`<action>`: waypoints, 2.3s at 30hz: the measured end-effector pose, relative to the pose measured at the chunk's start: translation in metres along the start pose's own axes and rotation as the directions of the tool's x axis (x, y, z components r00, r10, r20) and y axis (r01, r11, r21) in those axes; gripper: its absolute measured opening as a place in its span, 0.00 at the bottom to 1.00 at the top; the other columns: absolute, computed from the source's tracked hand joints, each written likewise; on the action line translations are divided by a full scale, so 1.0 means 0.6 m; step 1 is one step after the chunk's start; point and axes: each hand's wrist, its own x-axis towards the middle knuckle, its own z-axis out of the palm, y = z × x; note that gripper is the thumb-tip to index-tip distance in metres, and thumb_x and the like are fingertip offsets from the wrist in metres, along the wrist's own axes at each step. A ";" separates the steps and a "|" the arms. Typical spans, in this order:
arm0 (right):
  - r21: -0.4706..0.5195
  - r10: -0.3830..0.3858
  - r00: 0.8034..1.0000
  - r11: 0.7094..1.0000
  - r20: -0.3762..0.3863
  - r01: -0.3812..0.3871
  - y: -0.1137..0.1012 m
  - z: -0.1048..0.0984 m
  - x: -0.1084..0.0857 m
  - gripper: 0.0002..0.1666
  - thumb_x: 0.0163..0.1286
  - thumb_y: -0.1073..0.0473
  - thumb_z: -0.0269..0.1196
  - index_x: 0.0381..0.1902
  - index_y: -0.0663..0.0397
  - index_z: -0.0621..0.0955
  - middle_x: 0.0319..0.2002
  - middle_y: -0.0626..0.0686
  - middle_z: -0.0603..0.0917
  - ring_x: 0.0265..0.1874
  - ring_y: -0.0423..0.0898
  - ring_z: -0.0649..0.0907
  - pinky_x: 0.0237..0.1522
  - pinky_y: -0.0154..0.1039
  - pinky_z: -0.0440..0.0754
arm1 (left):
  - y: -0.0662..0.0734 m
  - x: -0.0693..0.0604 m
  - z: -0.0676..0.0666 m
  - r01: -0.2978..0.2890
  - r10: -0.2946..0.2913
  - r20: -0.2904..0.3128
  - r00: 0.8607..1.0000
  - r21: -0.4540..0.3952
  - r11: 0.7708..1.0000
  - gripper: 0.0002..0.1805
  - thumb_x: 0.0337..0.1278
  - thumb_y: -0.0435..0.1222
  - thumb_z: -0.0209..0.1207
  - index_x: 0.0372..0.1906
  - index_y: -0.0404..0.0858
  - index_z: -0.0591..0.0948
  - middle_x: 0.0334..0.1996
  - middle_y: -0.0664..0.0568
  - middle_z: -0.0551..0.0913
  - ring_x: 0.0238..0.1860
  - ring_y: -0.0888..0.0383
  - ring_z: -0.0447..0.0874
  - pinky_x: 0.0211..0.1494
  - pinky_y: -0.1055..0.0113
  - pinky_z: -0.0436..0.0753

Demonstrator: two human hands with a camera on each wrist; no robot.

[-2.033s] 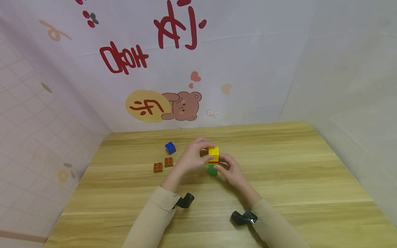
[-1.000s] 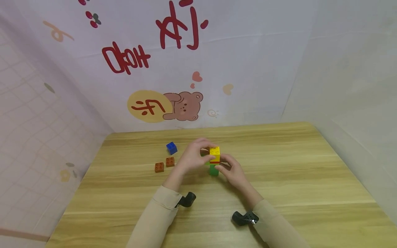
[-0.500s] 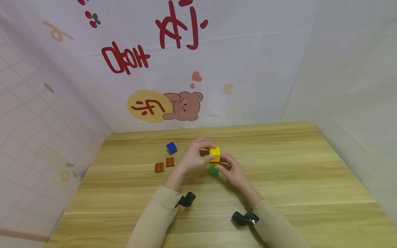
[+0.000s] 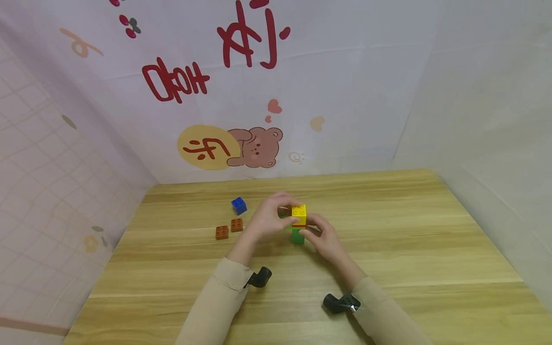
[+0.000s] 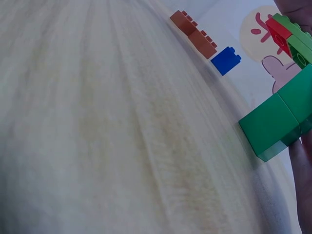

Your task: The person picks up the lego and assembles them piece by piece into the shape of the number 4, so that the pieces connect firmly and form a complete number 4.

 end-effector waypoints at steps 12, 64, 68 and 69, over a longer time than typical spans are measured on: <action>-0.022 0.004 1.000 1.000 0.004 -0.004 -0.056 0.000 -0.004 0.20 0.67 0.72 0.63 0.57 0.71 0.77 0.53 0.64 0.78 0.53 0.59 0.79 0.57 0.54 0.77 | -0.001 -0.002 0.003 -0.003 0.003 -0.009 1.000 0.024 1.000 0.18 0.54 0.28 0.70 0.51 0.37 0.85 0.47 0.50 0.80 0.47 0.55 0.81 0.53 0.61 0.83; -0.023 0.068 0.998 0.997 -0.004 -0.068 -0.066 0.005 -0.007 0.21 0.68 0.71 0.63 0.58 0.69 0.77 0.55 0.65 0.78 0.56 0.61 0.77 0.58 0.49 0.77 | -0.040 -0.052 -0.075 0.077 -0.088 -0.240 0.967 -0.055 0.996 0.21 0.57 0.31 0.68 0.56 0.34 0.82 0.42 0.40 0.85 0.46 0.48 0.84 0.55 0.51 0.81; -0.028 0.065 0.998 0.997 -0.003 -0.065 -0.065 0.004 -0.007 0.21 0.68 0.71 0.64 0.58 0.69 0.77 0.54 0.65 0.78 0.56 0.61 0.77 0.58 0.49 0.77 | -0.057 -0.059 -0.094 0.152 -0.159 -0.259 0.953 -0.048 0.987 0.21 0.59 0.34 0.67 0.58 0.35 0.82 0.44 0.42 0.85 0.48 0.48 0.83 0.56 0.47 0.79; -0.029 0.064 0.998 0.998 -0.004 -0.064 -0.065 0.004 -0.007 0.21 0.68 0.71 0.64 0.58 0.69 0.77 0.54 0.65 0.78 0.56 0.61 0.77 0.58 0.50 0.77 | -0.062 -0.061 -0.099 0.165 -0.173 -0.263 0.949 -0.053 0.985 0.21 0.60 0.34 0.67 0.58 0.35 0.81 0.44 0.41 0.84 0.48 0.47 0.83 0.56 0.47 0.79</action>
